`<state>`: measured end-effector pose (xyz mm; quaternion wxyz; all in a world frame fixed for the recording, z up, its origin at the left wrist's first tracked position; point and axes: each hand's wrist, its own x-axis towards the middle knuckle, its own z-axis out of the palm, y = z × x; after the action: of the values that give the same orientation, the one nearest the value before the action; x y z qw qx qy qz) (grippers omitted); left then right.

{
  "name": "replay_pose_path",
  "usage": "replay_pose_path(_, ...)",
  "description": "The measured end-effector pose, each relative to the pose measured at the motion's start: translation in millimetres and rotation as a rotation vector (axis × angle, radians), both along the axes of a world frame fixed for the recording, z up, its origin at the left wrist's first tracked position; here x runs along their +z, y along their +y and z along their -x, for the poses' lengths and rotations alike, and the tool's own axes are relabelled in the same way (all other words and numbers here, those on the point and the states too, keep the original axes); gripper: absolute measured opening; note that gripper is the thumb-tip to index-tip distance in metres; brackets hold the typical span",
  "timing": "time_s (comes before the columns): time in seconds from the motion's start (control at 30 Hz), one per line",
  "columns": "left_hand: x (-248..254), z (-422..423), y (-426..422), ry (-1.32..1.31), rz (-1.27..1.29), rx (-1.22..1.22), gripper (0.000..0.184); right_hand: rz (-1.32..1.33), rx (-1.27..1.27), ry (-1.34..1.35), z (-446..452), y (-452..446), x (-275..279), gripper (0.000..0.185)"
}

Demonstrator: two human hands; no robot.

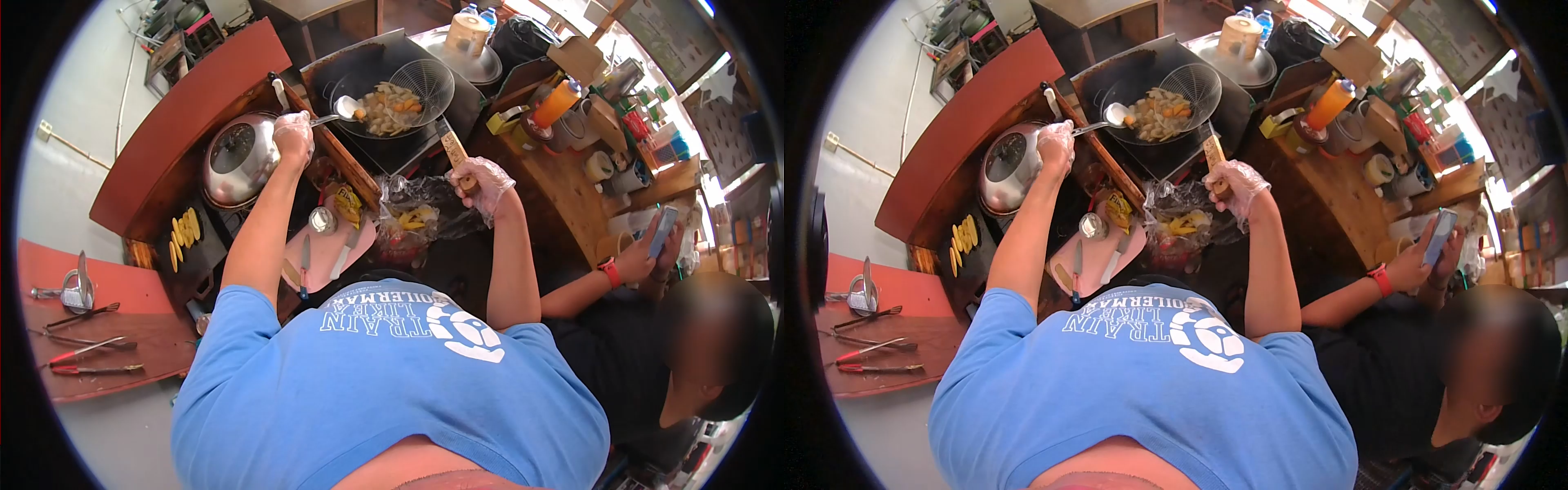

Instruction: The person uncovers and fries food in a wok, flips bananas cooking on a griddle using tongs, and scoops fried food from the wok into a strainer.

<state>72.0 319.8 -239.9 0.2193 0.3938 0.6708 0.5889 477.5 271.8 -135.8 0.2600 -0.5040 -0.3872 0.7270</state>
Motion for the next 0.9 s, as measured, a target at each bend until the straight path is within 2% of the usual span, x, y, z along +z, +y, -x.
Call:
replay_pose_path(0.07,11.6,-2.6,3.2,0.154,0.031,0.044,0.03,0.004,0.009,0.015,1.0,2.3,0.0,0.015)
replay_pose_path(0.13,42.6,-19.5,-5.0,-0.035,0.123,-0.003,0.031,0.011,0.019,0.029,2.3,5.3,-0.2,0.015)
replay_pose_path(0.23,22.6,-21.9,19.4,0.888,-0.241,0.008,0.021,0.01,0.026,0.018,7.0,11.3,-3.2,0.015)
replay_pose_path(0.3,28.1,-39.6,22.6,1.211,-0.362,-0.061,0.017,0.019,0.027,0.061,7.3,16.7,-6.8,0.013)
replay_pose_path(0.33,62.2,-69.1,-4.1,0.942,-0.288,-0.176,0.016,0.019,0.028,0.06,7.8,19.1,-8.6,0.013)
replay_pose_path(0.37,49.5,-63.9,3.3,0.982,-0.25,-0.246,0.018,0.04,0.004,0.1,8.0,21.3,-10.4,0.013)
replay_pose_path(0.43,62.9,-76.7,-4.4,0.869,-0.109,-0.236,0.022,0.06,-0.026,0.141,7.9,23.5,-9.1,0.012)
replay_pose_path(0.57,22.3,-47.9,23.6,1.019,-0.188,-0.248,0.023,0.033,-0.025,0.091,5.8,23.7,-3.0,0.016)
replay_pose_path(0.63,10.6,-41.0,32.7,1.089,-0.055,-0.261,0.025,0.019,-0.025,0.08,3.8,26.5,2.0,0.017)
replay_pose_path(0.67,5.6,-42.5,36.4,0.923,0.019,-0.252,0.026,0.012,-0.025,0.077,3.1,26.4,7.2,0.015)
replay_pose_path(0.7,1.3,-40.7,38.5,0.921,0.013,-0.261,0.026,0.005,-0.025,0.074,2.3,26.1,10.8,0.013)
replay_pose_path(0.77,-2.9,-38.6,35.9,1.081,0.017,-0.313,0.024,-0.002,-0.029,0.067,-0.2,28.4,13.0,0.013)
replay_pose_path(0.9,2.0,-45.0,28.9,1.044,0.039,-0.314,0.024,-0.016,-0.017,0.072,-6.2,31.0,17.5,0.013)
